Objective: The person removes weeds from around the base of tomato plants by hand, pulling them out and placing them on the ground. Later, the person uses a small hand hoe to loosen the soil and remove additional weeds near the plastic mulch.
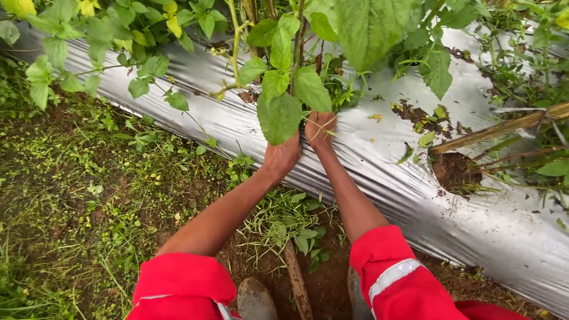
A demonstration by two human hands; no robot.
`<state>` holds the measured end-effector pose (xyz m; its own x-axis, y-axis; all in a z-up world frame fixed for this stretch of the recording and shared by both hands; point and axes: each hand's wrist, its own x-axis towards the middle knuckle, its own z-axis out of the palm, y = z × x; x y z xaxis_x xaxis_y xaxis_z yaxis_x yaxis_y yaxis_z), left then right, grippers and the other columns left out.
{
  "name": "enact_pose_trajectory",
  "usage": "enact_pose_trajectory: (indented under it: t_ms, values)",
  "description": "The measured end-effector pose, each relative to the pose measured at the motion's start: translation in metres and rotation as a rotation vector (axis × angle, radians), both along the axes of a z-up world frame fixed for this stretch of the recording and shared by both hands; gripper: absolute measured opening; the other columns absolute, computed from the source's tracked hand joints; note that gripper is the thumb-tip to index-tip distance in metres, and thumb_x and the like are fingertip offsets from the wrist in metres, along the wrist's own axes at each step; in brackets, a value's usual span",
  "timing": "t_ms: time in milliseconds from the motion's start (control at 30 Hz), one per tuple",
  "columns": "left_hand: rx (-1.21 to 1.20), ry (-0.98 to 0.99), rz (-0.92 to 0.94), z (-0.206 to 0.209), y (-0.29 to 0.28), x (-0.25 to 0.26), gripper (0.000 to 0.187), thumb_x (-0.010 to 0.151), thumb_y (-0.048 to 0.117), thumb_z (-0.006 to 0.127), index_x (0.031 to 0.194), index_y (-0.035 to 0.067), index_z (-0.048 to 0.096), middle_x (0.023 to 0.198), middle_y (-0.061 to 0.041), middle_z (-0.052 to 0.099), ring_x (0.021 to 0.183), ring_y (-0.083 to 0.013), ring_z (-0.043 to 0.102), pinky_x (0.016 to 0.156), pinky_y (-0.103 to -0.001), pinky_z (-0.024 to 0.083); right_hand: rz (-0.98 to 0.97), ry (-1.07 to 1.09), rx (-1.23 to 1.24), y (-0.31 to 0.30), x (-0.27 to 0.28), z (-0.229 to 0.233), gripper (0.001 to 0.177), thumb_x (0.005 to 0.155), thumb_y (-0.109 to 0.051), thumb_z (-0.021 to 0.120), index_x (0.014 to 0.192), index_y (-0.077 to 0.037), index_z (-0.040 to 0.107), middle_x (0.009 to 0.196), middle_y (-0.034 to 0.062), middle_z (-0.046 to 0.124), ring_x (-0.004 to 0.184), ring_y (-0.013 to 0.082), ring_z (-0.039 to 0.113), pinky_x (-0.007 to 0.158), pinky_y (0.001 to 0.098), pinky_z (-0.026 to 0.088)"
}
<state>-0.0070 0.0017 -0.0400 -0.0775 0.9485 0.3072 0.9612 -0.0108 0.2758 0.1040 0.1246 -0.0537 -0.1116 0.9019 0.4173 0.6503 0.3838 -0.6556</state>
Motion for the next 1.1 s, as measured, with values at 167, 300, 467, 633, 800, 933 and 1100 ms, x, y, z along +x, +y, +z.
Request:
enact_pose_trajectory:
  t_ms: [167,300,467,633,800,933,1100]
  values:
    - [0.058,0.043,-0.026,-0.017,0.0,-0.001,0.028,0.092,0.022,0.062,0.116,0.01,0.068,0.11,-0.013,0.069,0.096,-0.0342,0.075,0.074,-0.051,0.061,-0.057,-0.168,0.187,0.032,-0.001,-0.051,0.026,0.101,-0.012,0.045,0.093,-0.004,0.069,0.071,0.0156,0.067,0.068,0.0368,0.066,0.074,0.0447,0.057]
    - [0.09,0.059,-0.045,-0.035,0.001,-0.006,0.027,0.091,0.023,0.063,0.114,0.01,0.069,0.107,-0.012,0.07,0.097,-0.0339,0.074,0.074,-0.051,0.061,-0.105,-0.327,0.217,0.062,0.01,-0.136,0.026,0.1,-0.008,0.05,0.091,-0.002,0.074,0.075,0.0164,0.074,0.081,0.0336,0.072,0.087,0.0491,0.056]
    - [0.155,0.086,-0.076,-0.048,0.004,-0.003,0.024,0.09,0.024,0.063,0.109,0.012,0.072,0.1,-0.01,0.073,0.098,-0.0333,0.074,0.074,-0.051,0.06,-0.072,0.575,-0.169,0.05,0.007,-0.095,0.037,0.104,-0.034,0.048,0.093,-0.003,0.065,0.08,0.0228,0.063,0.068,0.035,0.061,0.056,0.0512,0.053]
    - [0.207,0.117,-0.091,-0.061,0.003,-0.004,0.022,0.089,0.024,0.064,0.105,0.013,0.074,0.095,-0.009,0.075,0.1,-0.0328,0.074,0.075,-0.051,0.059,0.032,0.535,-0.345,0.016,0.021,-0.014,0.04,0.109,-0.038,0.039,0.089,-0.011,0.059,0.077,0.0059,0.06,0.071,0.0136,0.059,0.069,0.0342,0.056]
    - [0.263,0.14,-0.107,-0.051,0.004,-0.006,0.02,0.089,0.025,0.064,0.101,0.014,0.076,0.09,-0.007,0.077,0.101,-0.0324,0.074,0.075,-0.051,0.059,-0.29,1.19,-0.467,0.018,0.008,0.02,0.041,0.086,-0.05,0.06,0.088,-0.011,0.071,0.074,0.0168,0.068,0.062,0.0293,0.064,0.04,0.0511,0.051]
    - [0.19,0.026,-0.089,0.019,-0.009,0.008,0.01,0.084,0.014,0.066,0.089,0.009,0.073,0.078,-0.012,0.072,0.084,-0.0364,0.074,0.065,-0.051,0.061,-0.108,1.461,-0.534,0.013,0.013,0.013,0.035,0.098,-0.052,0.048,0.093,-0.023,0.065,0.09,-0.0043,0.067,0.081,0.0101,0.061,0.075,0.0323,0.057]
    - [0.026,-0.113,-0.024,0.038,0.002,0.004,0.017,0.085,0.023,0.067,0.096,0.012,0.074,0.083,-0.009,0.071,0.084,-0.0356,0.075,0.066,-0.049,0.062,-0.074,1.17,-0.497,-0.052,0.016,0.029,0.037,0.103,-0.045,0.042,0.098,-0.016,0.065,0.089,-0.0016,0.062,0.077,0.0096,0.058,0.071,0.0329,0.055]
